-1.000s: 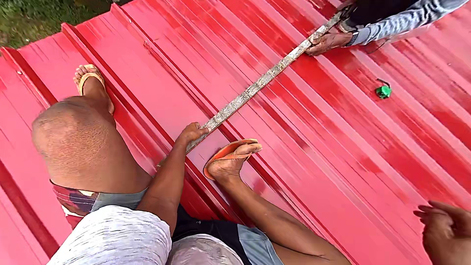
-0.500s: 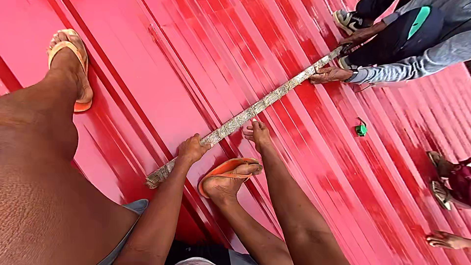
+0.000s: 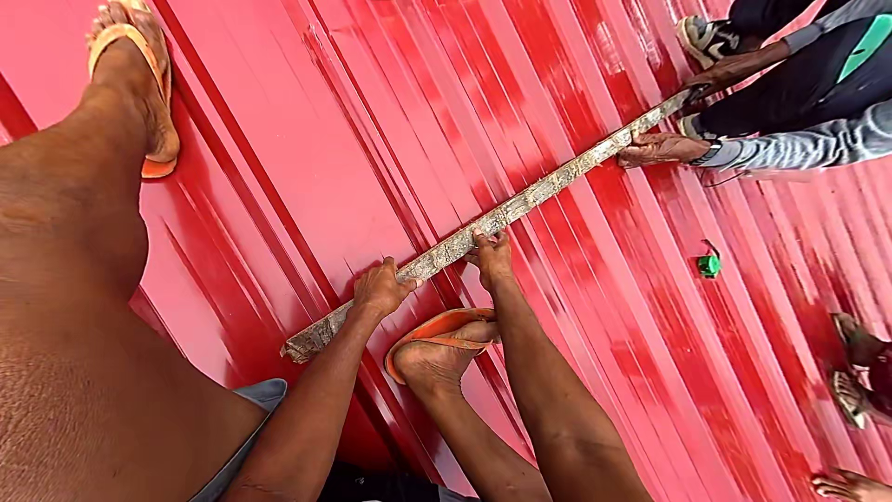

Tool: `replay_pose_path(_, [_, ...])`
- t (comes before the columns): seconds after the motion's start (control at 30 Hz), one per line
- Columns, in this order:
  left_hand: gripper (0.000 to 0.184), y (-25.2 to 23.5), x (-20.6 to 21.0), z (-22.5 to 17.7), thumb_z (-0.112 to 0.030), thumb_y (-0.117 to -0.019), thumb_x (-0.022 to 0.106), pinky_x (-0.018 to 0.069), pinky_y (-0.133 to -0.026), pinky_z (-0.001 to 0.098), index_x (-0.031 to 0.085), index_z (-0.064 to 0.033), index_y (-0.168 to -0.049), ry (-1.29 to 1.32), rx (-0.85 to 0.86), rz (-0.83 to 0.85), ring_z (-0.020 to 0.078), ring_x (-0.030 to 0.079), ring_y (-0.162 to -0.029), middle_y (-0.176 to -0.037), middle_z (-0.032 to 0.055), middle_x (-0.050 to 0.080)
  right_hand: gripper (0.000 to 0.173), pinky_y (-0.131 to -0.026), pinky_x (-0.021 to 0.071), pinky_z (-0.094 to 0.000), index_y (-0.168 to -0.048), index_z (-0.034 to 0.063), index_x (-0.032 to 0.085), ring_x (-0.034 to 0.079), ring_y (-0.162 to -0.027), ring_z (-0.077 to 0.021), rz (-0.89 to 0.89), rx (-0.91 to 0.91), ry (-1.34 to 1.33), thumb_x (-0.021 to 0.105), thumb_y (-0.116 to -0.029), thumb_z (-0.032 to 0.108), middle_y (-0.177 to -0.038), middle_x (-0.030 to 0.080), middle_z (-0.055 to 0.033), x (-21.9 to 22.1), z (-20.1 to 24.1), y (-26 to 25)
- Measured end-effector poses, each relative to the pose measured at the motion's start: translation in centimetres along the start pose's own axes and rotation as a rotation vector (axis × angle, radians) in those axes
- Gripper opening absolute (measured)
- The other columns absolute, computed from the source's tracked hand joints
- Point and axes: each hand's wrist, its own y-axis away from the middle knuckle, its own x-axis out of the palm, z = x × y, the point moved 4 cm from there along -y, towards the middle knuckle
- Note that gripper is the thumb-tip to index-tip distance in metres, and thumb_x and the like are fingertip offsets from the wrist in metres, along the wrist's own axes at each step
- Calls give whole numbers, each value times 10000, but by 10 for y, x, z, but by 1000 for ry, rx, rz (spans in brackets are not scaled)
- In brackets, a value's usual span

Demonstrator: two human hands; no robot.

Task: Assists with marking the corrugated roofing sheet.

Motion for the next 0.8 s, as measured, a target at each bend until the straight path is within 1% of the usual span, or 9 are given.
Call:
replay_pose_path(0.13, [633, -1, -6, -2, -606, -945, 640, 490, -976, 604, 612, -58, -1261, 7, -7, -2, 368, 649, -1157, -1159, 192, 692, 569, -686, 623, -398, -1529, 76, 265, 713, -721, -245, -2, -10, -30, 573, -1069, 209, -1048, 661, -206, 1, 3, -2])
replay_pose_path(0.27, [630, -3, -7, -1, -613, -942, 637, 494, -969, 597, 618, -65, -1251, 3, -11, 0, 358, 653, -1150, -1156, 182, 696, 556, -685, 625, -392, -1525, 75, 273, 715, -719, -245, -5, -6, -47, 570, -1070, 192, -1036, 662, -209, 2, 4, -1])
replay_pose_path(0.37, [629, -3, -3, 0, -601, -955, 624, 485, -978, 605, 610, -59, -1273, 24, -4, 33, 363, 642, -1169, -1186, 191, 685, 553, -679, 622, -383, -1534, 70, 264, 715, -725, -244, -17, -2, -31, 554, -1077, 186, -1061, 662, -217, 2, 4, -1])
replay_pose_path(0.47, [634, -4, -2, 0, -598, -963, 614, 483, -989, 610, 605, -53, -1288, 41, 10, 53, 370, 641, -1172, -1194, 199, 683, 538, -676, 623, -381, -1518, 47, 270, 712, -721, -240, -19, -17, -11, 549, -1077, 175, -1058, 657, -218, 0, 3, -1])
replay_pose_path(0.63, [624, -3, -3, 0, -591, -965, 615, 489, -986, 597, 608, -56, -1285, 39, 1, 59, 362, 643, -1175, -1199, 191, 685, 534, -670, 625, -378, -1522, 48, 267, 707, -699, -229, -23, -21, -17, 543, -1078, 158, -1023, 658, -209, 0, 3, 0])
replay_pose_path(0.8, [616, -3, -6, 0, -584, -967, 619, 489, -985, 591, 606, -53, -1279, 45, 5, 82, 363, 642, -1171, -1194, 192, 682, 515, -656, 626, -364, -1497, 39, 304, 709, -685, -225, -27, -19, -40, 567, -1065, 141, -995, 664, -199, -2, 3, 2])
